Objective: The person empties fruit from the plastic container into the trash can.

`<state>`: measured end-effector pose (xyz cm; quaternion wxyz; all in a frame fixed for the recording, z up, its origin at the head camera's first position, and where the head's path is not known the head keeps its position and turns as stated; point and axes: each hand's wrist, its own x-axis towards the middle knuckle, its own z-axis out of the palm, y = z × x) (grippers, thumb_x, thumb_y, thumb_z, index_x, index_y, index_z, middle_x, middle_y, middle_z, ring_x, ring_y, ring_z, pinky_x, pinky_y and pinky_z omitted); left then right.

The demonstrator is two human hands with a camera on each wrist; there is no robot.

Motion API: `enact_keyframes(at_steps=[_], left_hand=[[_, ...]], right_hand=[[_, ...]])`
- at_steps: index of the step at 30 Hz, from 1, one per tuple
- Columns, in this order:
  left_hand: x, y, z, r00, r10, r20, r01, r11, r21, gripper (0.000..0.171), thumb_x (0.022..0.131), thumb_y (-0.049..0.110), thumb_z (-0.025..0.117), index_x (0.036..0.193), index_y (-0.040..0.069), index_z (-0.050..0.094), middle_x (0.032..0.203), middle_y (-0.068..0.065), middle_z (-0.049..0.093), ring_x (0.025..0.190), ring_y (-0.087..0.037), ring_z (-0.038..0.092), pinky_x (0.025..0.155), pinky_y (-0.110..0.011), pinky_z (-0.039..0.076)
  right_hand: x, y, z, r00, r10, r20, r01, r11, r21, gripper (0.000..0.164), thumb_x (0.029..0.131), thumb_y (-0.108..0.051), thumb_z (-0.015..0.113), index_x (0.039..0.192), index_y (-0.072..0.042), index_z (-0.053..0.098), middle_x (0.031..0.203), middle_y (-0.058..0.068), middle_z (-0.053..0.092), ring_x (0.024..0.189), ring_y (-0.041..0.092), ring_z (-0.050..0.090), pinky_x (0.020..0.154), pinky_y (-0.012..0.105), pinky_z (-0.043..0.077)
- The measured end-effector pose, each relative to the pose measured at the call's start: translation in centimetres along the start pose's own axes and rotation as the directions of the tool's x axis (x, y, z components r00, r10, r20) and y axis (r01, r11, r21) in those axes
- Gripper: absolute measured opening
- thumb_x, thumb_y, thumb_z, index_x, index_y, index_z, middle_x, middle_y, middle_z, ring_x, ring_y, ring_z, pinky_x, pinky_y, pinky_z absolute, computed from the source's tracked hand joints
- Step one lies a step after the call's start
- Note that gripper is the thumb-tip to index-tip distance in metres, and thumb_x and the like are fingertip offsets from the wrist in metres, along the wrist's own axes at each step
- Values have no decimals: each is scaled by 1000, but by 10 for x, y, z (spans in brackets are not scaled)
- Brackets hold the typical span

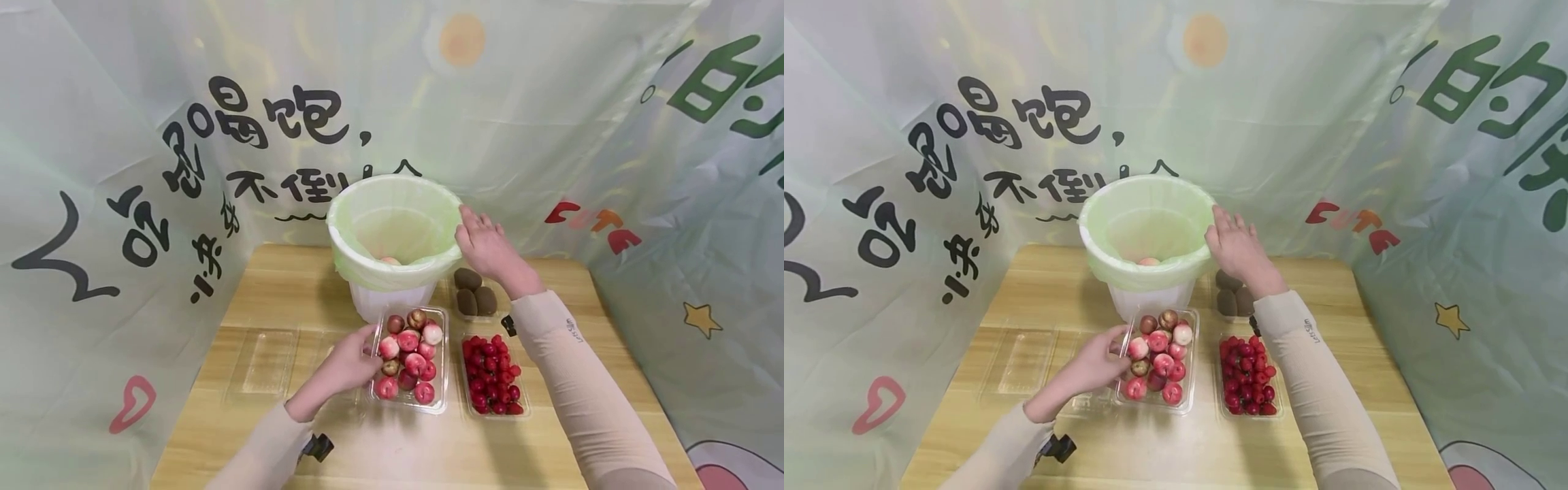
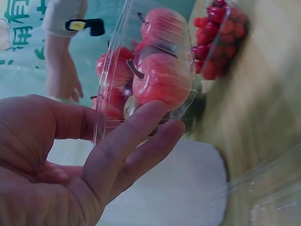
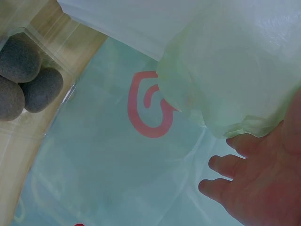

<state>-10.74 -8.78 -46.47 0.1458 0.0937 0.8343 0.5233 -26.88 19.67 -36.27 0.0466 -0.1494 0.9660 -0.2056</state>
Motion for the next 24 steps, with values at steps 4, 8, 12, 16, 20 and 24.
enact_keyframes(at_steps=[4,8,12,16,20,24], left_hand=[[-4,13,-6,1000,5,18,-5,1000,-11,76,85,-5,65,157,-6,40,101,-20,74,59,-15,65,52,-31,59],[-9,27,-13,999,29,29,-29,1000,4,75,86,-4,64,157,-8,39,108,-24,75,61,-17,67,52,-31,59],[-15,41,-20,999,36,28,-37,999,19,74,88,-3,64,157,-8,39,116,-26,74,69,-21,71,54,-29,59],[-19,51,-27,999,26,24,-26,1000,6,74,89,-3,63,159,-6,37,121,-29,71,72,-23,72,56,-31,61],[-23,61,-33,1000,3,25,-2,999,-37,76,89,-4,62,160,-6,35,125,-32,69,72,-28,74,56,-34,63],[-26,69,-38,999,4,37,-2,999,-48,76,90,-5,62,161,-4,34,124,-31,69,72,-26,73,58,-35,64]], right_hand=[[0,1,0,1000,2,-1,-2,1000,-9,68,112,-44,11,171,-12,3,178,14,8,163,47,7,130,67,3],[0,2,0,1000,4,-7,-4,1000,-17,68,111,-44,11,171,-12,3,178,14,9,163,47,7,131,66,4],[0,2,1,1000,5,-5,-5,1000,-12,68,111,-44,11,171,-12,1,178,15,8,163,47,6,131,66,1],[0,2,1,1000,3,-2,-3,1000,-6,68,111,-44,11,170,-11,1,178,15,7,163,47,6,131,66,1],[0,2,1,1000,-3,-8,3,1000,-8,68,111,-43,12,170,-10,2,178,15,8,163,48,8,131,66,3],[0,2,1,1000,-5,-16,5,1000,-9,68,111,-43,13,170,-10,3,178,15,9,162,48,9,131,66,3]])
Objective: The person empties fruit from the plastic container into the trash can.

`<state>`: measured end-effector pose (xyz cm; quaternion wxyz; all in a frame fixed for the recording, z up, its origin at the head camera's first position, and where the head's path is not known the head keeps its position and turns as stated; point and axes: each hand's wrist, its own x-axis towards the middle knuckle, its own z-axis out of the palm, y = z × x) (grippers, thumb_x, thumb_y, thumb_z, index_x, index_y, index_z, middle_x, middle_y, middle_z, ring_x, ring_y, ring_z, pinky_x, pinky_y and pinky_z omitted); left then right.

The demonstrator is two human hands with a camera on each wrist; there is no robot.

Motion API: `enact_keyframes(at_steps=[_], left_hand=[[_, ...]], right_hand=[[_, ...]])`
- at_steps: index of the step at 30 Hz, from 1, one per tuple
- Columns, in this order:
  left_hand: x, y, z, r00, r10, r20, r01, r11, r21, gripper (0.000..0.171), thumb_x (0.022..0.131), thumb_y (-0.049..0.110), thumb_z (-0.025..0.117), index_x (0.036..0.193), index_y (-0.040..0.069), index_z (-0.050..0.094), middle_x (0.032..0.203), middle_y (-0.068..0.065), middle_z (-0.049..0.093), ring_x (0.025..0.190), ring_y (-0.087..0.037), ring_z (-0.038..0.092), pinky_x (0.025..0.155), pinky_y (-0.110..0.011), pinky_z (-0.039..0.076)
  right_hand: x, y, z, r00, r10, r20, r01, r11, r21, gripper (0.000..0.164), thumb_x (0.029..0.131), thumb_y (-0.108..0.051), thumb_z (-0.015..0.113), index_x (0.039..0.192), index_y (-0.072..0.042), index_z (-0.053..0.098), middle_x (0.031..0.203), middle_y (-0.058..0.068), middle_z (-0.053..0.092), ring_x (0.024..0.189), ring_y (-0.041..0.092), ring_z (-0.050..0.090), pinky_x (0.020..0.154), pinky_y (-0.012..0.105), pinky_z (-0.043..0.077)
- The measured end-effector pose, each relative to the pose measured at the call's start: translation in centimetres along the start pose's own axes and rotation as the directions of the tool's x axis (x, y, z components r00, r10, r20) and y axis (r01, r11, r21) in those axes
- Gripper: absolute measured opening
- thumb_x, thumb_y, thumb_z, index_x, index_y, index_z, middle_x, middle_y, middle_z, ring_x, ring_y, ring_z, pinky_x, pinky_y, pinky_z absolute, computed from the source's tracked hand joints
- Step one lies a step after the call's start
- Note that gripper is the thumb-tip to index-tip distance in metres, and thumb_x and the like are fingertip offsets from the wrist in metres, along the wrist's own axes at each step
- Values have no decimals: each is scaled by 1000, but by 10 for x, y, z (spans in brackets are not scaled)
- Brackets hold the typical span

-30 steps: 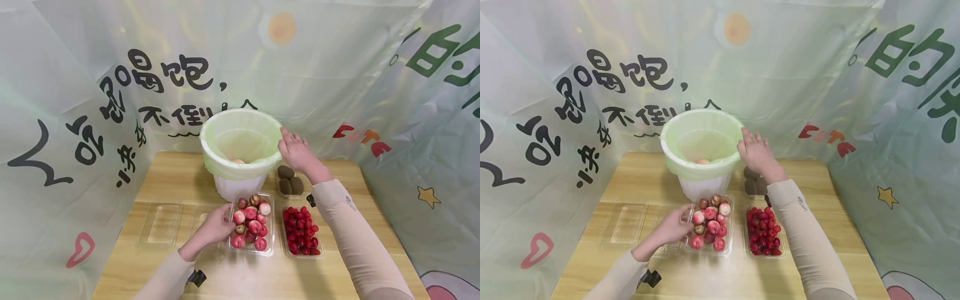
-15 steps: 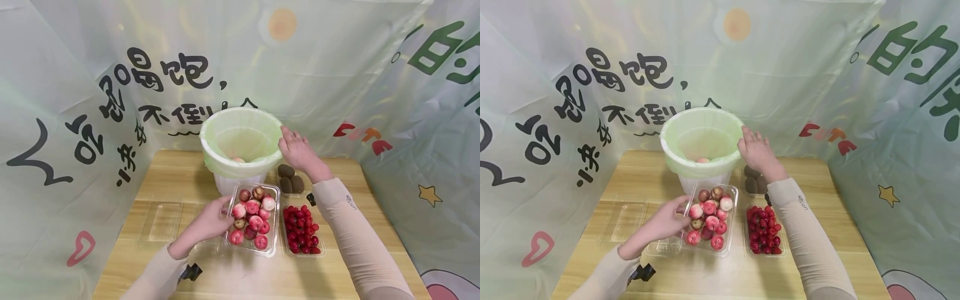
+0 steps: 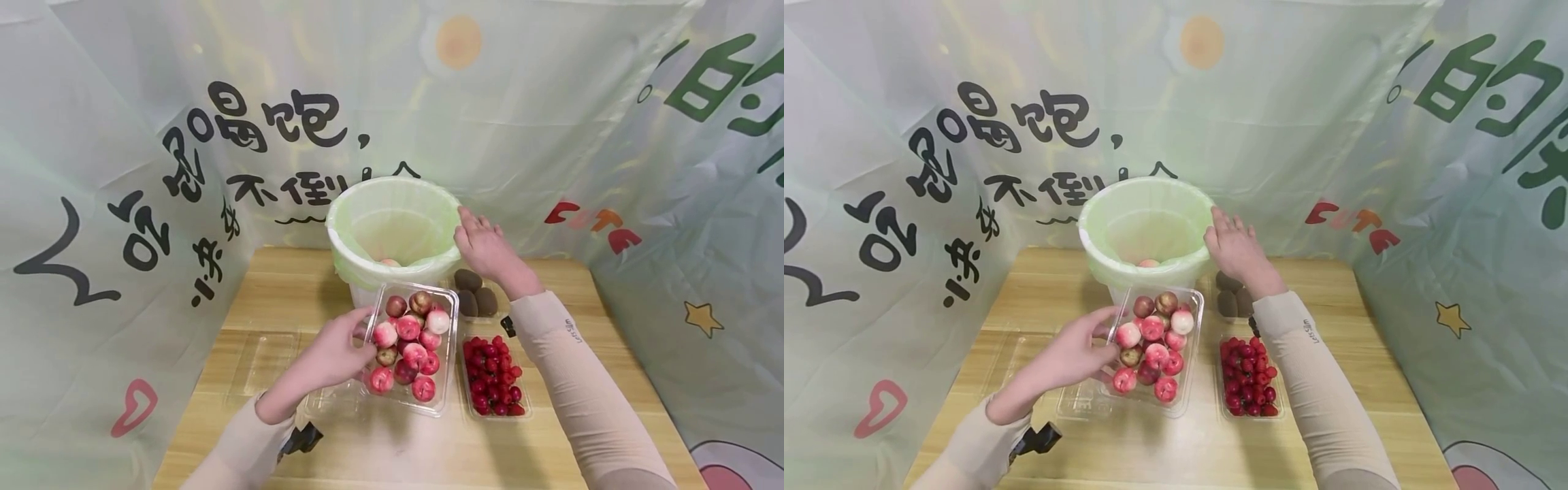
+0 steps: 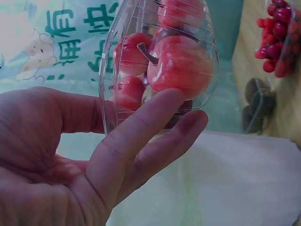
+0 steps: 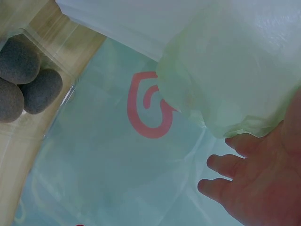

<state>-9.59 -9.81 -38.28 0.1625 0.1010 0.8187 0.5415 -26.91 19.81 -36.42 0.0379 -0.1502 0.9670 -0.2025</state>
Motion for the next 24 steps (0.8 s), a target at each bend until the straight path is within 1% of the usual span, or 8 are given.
enact_keyframes(at_steps=[4,7,14,19,24], left_hand=[[-2,9,-8,1000,22,9,-22,1000,1,74,92,-5,61,161,-2,36,121,-29,71,70,-19,72,58,-36,64],[-2,15,-16,999,43,13,-43,999,-5,71,92,-5,61,160,0,39,119,-28,72,69,-18,72,59,-37,65],[-3,34,-36,997,62,50,-59,997,-56,72,94,-4,59,161,-3,33,128,-33,69,75,-23,77,65,-41,66],[0,45,-50,996,75,53,-73,997,-30,72,95,-3,60,162,-2,32,125,-32,70,76,-23,77,66,-42,66],[10,49,-63,996,72,56,-69,996,-50,71,95,-4,59,160,-3,33,117,-31,72,80,-25,77,71,-45,67]], right_hand=[[-1,0,-1,1000,1,-2,-1,1000,6,68,111,-43,13,170,-10,3,178,14,9,163,47,9,131,66,3],[-1,0,-1,1000,3,-2,-3,1000,5,68,111,-43,13,171,-11,3,178,14,9,163,47,8,131,66,3],[-1,0,-1,1000,1,-5,-1,1000,5,68,112,-43,13,171,-11,4,178,15,11,163,46,10,130,67,4],[-1,0,-1,1000,4,5,-4,1000,12,68,112,-44,12,171,-12,2,178,13,8,163,45,8,131,65,2],[-1,1,0,1000,10,11,-11,1000,15,69,111,-46,10,171,-13,1,179,11,7,164,44,7,131,65,2]])
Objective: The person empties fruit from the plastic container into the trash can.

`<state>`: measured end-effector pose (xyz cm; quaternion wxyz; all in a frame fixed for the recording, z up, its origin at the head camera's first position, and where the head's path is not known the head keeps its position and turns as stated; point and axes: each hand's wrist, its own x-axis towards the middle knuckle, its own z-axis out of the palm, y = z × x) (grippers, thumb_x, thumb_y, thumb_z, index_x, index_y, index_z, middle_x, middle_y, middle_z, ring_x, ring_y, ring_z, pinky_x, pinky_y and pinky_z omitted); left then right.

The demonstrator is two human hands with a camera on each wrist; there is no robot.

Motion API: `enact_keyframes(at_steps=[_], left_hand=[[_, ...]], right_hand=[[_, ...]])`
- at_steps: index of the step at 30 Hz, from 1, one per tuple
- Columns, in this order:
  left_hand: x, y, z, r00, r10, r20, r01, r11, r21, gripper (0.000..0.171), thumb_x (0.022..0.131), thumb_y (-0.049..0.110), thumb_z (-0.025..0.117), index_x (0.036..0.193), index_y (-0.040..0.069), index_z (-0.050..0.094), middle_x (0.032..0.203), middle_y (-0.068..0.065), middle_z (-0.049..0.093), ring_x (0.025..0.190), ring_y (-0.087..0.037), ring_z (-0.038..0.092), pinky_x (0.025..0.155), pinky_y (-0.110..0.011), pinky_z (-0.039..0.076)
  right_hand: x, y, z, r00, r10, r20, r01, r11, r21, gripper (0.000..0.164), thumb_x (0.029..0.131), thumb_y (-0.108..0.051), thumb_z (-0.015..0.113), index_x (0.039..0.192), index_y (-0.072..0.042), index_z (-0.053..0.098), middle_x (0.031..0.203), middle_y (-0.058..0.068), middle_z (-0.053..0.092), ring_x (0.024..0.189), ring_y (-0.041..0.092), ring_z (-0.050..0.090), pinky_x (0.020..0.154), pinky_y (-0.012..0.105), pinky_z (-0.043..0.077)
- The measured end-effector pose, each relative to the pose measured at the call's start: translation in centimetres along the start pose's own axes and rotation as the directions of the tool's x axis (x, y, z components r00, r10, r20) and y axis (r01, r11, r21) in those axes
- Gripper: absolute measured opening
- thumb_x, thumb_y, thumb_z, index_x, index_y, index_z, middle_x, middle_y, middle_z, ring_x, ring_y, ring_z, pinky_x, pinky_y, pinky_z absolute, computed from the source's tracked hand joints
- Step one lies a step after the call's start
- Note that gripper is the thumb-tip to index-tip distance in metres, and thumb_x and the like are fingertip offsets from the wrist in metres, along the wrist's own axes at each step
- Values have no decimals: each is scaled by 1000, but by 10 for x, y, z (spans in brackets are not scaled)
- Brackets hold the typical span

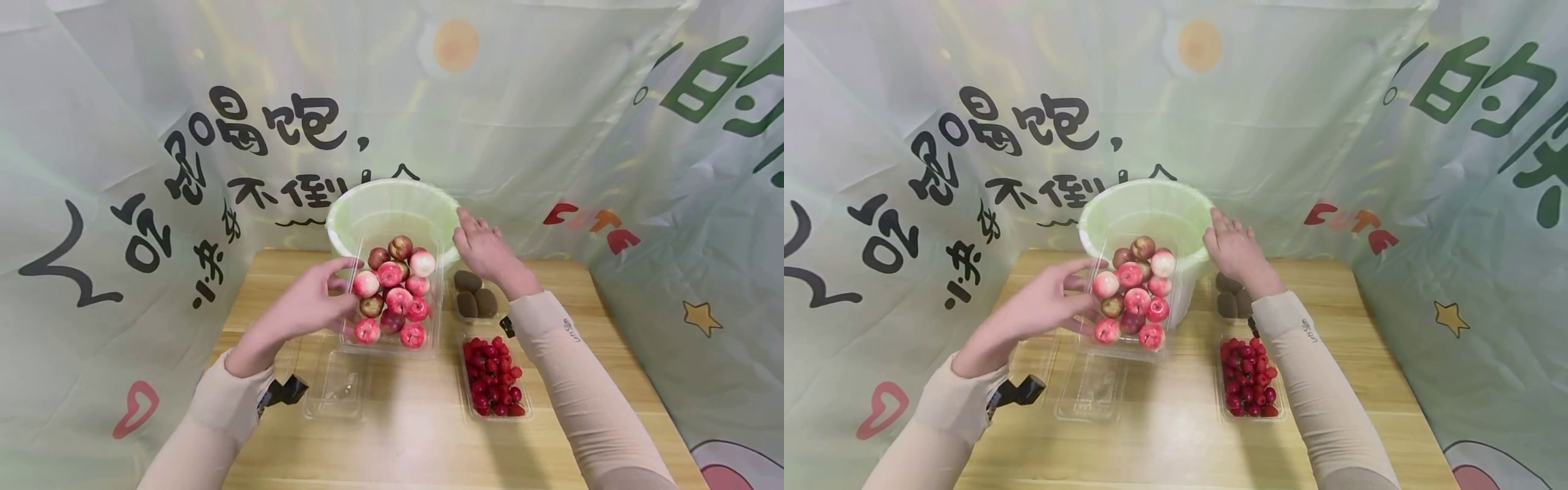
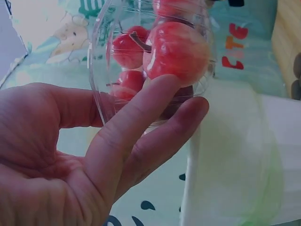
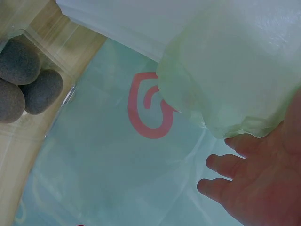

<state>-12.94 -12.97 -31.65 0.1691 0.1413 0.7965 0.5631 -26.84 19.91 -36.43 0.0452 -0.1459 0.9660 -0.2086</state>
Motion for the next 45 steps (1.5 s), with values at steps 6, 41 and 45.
enact_keyframes(at_steps=[6,41,45], left_hand=[[17,-1,-10,999,17,-27,-16,999,38,69,93,-4,59,158,-7,35,112,-32,73,81,-30,77,67,-35,66],[102,31,-51,968,-220,-125,225,974,34,63,98,-2,55,159,1,37,137,-30,61,74,-25,76,72,-35,66],[109,32,-54,964,-223,-142,234,970,63,63,99,-1,55,159,2,37,141,-29,59,72,-24,76,71,-33,66]], right_hand=[[0,0,1,1000,4,2,-4,1000,-9,70,110,-49,8,171,-13,1,179,13,7,163,45,6,131,65,2],[-3,-2,1,1000,9,1,-9,1000,4,67,112,-43,12,171,-13,1,178,14,10,163,45,9,131,65,2],[-3,-2,0,1000,5,-7,-5,1000,-4,67,112,-43,12,171,-12,2,178,12,10,163,46,10,131,66,4]])
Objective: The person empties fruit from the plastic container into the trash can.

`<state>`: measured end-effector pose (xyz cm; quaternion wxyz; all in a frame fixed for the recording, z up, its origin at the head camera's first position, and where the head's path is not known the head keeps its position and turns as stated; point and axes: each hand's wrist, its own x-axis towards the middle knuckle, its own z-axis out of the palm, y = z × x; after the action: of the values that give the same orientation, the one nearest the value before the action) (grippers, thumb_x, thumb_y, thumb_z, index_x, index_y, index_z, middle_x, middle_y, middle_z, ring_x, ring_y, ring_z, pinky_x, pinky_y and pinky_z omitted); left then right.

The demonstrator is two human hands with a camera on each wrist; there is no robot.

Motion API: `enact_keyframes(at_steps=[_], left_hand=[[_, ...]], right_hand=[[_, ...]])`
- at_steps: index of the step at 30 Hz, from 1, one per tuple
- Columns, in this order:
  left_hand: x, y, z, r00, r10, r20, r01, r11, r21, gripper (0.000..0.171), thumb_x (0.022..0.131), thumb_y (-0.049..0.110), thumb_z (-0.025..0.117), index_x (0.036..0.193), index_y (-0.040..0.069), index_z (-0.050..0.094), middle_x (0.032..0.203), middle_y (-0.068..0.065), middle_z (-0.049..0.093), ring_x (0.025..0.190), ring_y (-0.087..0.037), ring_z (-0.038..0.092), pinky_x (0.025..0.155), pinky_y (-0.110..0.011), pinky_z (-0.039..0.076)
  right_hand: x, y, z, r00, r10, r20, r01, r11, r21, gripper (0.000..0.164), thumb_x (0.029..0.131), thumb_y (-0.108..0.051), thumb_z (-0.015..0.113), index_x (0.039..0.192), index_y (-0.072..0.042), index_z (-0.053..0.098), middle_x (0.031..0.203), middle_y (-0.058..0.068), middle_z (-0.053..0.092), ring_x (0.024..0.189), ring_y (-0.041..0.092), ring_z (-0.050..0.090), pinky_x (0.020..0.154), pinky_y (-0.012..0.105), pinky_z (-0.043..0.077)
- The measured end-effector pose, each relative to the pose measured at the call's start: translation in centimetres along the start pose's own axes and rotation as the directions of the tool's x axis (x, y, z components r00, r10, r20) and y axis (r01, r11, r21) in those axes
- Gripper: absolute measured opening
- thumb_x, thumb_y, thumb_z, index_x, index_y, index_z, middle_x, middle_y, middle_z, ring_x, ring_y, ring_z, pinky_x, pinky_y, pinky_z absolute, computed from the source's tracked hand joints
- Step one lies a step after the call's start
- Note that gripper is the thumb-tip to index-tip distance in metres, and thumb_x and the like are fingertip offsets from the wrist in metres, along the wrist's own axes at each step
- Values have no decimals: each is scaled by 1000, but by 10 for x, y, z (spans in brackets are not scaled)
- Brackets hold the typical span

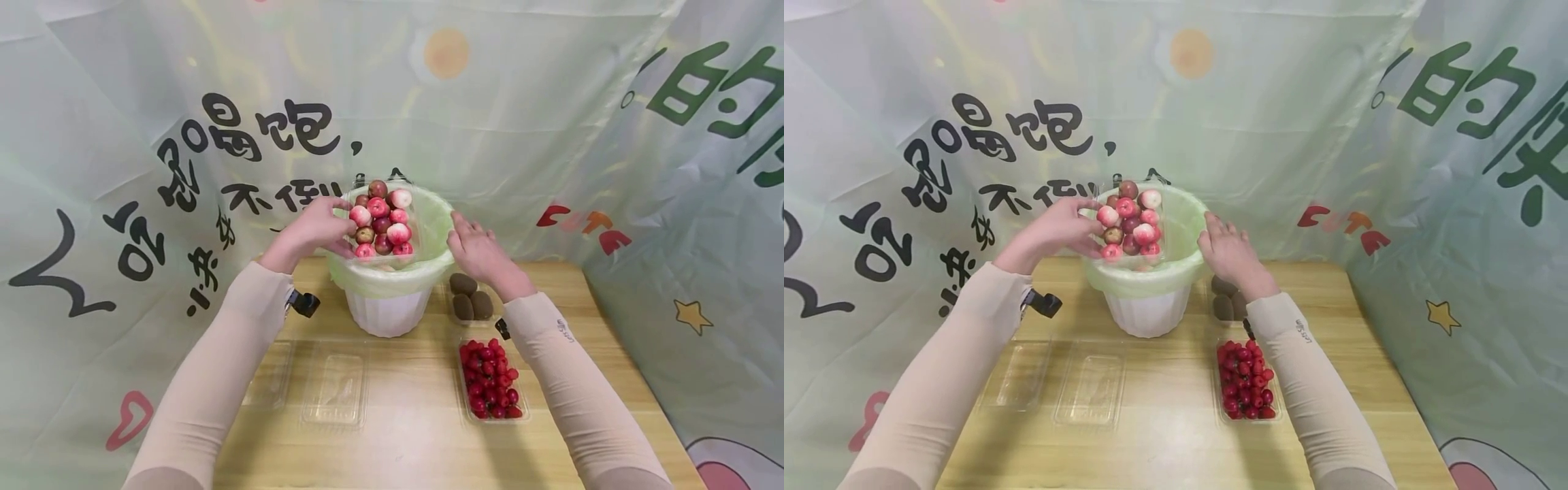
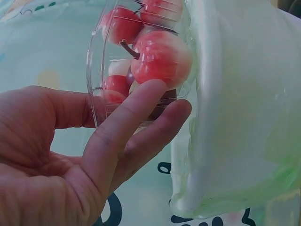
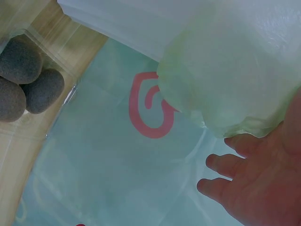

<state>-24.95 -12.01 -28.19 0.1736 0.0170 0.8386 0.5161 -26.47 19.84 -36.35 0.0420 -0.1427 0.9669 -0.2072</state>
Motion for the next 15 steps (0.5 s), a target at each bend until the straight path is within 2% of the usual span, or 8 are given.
enact_keyframes(at_steps=[5,9,12,15], left_hand=[[10,3,0,1000,-7,-31,7,1000,-1,64,99,-1,55,160,1,34,146,-29,57,73,-26,78,71,-32,66],[20,2,2,998,-1,-68,0,1000,-11,64,96,-2,54,158,1,37,140,-29,60,76,-29,79,69,-31,66],[26,-2,4,994,32,-105,-33,999,-14,64,94,-3,54,156,1,40,132,-31,63,68,-24,76,65,-30,65],[32,-6,7,987,68,-148,-70,998,-4,62,91,-4,54,152,0,45,129,-31,63,66,-22,74,66,-32,66]], right_hand=[[0,1,0,1000,2,-8,-2,1000,-8,67,112,-42,13,171,-12,3,178,14,13,162,47,13,130,67,7],[0,1,0,1000,5,-8,-5,1000,-7,67,112,-42,13,171,-12,3,177,14,13,162,46,13,131,66,7],[0,0,0,1000,4,-7,-4,1000,-4,67,112,-42,13,171,-12,3,177,14,13,163,46,12,131,66,6],[0,0,0,1000,3,-5,-3,1000,-3,67,112,-42,13,171,-11,3,177,14,12,163,46,11,131,66,4]])
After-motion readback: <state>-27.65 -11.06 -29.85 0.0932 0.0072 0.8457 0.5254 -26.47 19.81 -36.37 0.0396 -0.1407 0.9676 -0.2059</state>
